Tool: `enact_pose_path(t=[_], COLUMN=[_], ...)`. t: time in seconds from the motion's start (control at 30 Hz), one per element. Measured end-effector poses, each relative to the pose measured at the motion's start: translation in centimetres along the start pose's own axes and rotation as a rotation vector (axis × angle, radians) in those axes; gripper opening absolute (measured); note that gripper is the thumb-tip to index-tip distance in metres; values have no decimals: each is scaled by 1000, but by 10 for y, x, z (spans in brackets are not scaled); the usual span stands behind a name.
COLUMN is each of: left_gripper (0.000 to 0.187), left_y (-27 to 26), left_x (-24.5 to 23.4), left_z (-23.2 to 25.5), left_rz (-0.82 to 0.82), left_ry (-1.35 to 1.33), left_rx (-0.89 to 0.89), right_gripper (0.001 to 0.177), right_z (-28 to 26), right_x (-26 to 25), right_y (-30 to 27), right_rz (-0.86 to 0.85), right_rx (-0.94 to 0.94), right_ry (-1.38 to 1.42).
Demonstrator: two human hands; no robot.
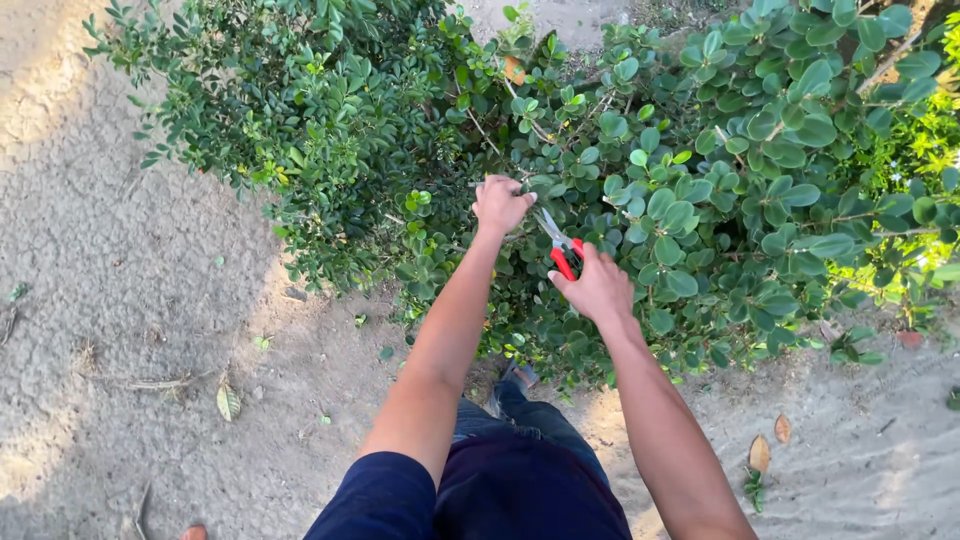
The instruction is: Trimming a bush with pruning shears.
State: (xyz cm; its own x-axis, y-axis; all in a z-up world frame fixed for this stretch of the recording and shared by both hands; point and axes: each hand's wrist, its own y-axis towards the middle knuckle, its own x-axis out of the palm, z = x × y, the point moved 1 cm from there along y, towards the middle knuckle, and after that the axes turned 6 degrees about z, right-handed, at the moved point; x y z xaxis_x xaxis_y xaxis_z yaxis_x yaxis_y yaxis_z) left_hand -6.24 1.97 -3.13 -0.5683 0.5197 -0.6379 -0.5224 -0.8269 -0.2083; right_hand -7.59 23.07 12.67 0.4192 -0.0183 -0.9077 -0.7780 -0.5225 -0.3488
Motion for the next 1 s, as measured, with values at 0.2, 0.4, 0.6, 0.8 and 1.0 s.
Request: enact_pose_path(t=[0.2,0.4,0.6,0.8,1.0], left_gripper=[44,44,44,48,49], left_y=[7,-3,-11,-7,-8], left_x=[5,-6,-13,3,10], left_z=[-3,5,10,-3,-10], left_rz=[5,12,-24,52,76], left_ry=[-83,-95,-86,-82,-78], left_rx=[-131,-179,-176,-145,-119], right_gripper=[76,72,73,81,79], right_z=[11,12,15,10,13], right_x=[13,12,12,9,14], right_y=[32,42,47,43,42], right_rz=[31,34,59,52,18], right_rx=[-108,-190,-287,-280,-274], right_ry=[-90,-185,-251,-245,-257])
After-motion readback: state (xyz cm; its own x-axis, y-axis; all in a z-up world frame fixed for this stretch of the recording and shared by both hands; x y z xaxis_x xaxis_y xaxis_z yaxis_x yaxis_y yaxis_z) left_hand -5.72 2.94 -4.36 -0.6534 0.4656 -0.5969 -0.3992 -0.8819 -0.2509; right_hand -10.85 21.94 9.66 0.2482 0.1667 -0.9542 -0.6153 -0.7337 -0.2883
